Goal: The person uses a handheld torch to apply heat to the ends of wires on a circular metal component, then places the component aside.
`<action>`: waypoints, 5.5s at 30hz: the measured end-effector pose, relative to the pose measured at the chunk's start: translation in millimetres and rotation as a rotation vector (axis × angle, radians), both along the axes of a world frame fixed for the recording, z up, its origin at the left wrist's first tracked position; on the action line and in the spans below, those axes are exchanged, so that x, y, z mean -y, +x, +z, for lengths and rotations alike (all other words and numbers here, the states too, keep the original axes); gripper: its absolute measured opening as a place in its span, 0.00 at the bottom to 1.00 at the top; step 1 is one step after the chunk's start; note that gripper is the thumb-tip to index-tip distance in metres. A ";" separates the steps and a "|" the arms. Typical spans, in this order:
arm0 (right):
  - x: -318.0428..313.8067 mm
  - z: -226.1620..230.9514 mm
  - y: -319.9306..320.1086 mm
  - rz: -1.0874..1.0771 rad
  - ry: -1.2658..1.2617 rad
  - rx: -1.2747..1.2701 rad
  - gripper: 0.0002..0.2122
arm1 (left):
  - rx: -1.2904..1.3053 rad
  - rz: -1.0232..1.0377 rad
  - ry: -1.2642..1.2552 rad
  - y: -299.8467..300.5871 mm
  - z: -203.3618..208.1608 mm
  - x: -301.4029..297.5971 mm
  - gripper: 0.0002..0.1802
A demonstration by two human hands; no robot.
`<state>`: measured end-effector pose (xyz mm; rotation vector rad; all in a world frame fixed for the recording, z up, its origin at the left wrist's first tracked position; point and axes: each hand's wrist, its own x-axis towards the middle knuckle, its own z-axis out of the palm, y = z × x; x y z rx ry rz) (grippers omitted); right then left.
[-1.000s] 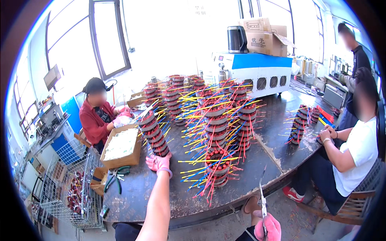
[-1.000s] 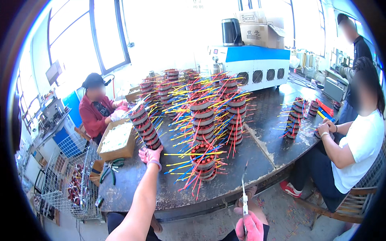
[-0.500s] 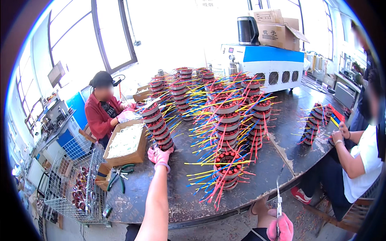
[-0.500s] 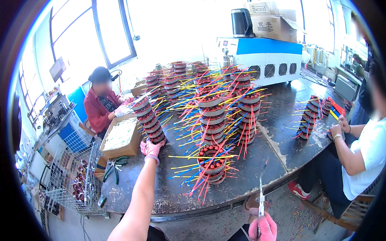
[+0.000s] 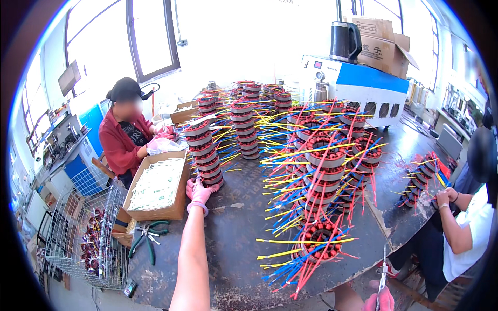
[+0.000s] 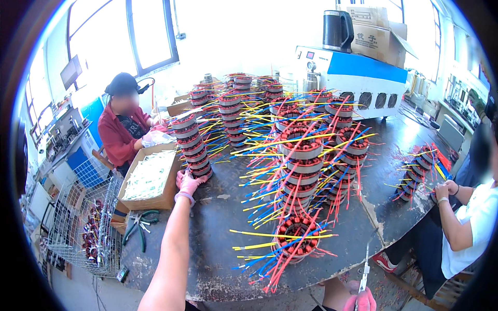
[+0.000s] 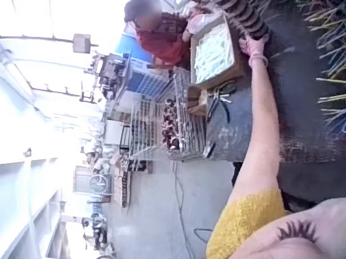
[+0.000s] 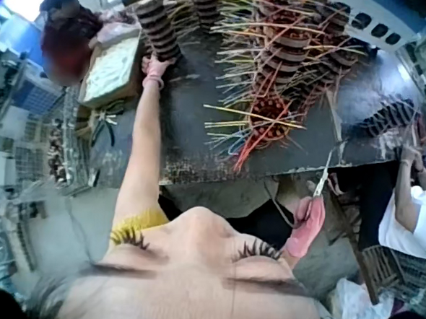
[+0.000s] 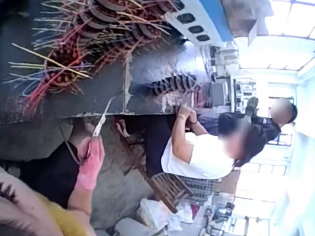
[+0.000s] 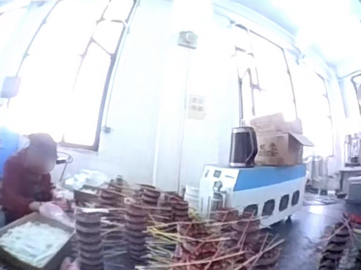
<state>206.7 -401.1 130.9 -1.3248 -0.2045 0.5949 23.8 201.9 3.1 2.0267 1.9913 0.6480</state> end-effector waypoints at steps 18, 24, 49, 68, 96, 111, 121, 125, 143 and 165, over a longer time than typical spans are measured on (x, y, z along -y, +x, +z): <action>-26.1 -3.1 15.5 -0.090 -0.004 0.100 0.17 | 0.094 -0.057 0.193 12.6 -21.4 -70.1 0.54; -24.8 2.2 10.5 -0.078 -0.037 0.108 0.18 | 0.092 -0.050 0.192 14.4 -22.9 -68.2 0.54; 60.1 -6.4 -29.5 0.284 0.225 0.028 0.21 | -0.245 -1.077 0.355 113.8 191.2 369.9 0.50; 108.8 -15.9 -73.0 0.458 0.291 -0.124 0.19 | 0.010 -1.070 0.163 -12.4 203.1 420.0 0.57; 29.7 -58.0 -157.1 0.862 -0.329 -0.320 0.18 | -0.124 -1.020 0.015 -144.8 71.6 336.8 0.52; 37.1 -73.4 -169.3 0.849 -0.336 -0.321 0.18 | -0.164 -0.998 -0.020 -146.9 74.1 343.6 0.52; 34.7 -74.2 -172.4 0.861 -0.334 -0.319 0.18 | -0.144 -1.009 -0.003 -145.9 73.0 343.5 0.52; 32.0 -70.3 -173.1 0.867 -0.318 -0.329 0.18 | -0.132 -1.012 -0.017 -149.5 71.8 341.8 0.51; 31.5 -71.0 -172.4 0.892 -0.371 -0.239 0.19 | -0.100 -1.027 0.015 -148.9 67.2 337.6 0.50; 30.6 -71.4 -174.4 0.864 -0.343 -0.318 0.16 | -0.090 -1.020 -0.031 -147.2 72.5 338.4 0.51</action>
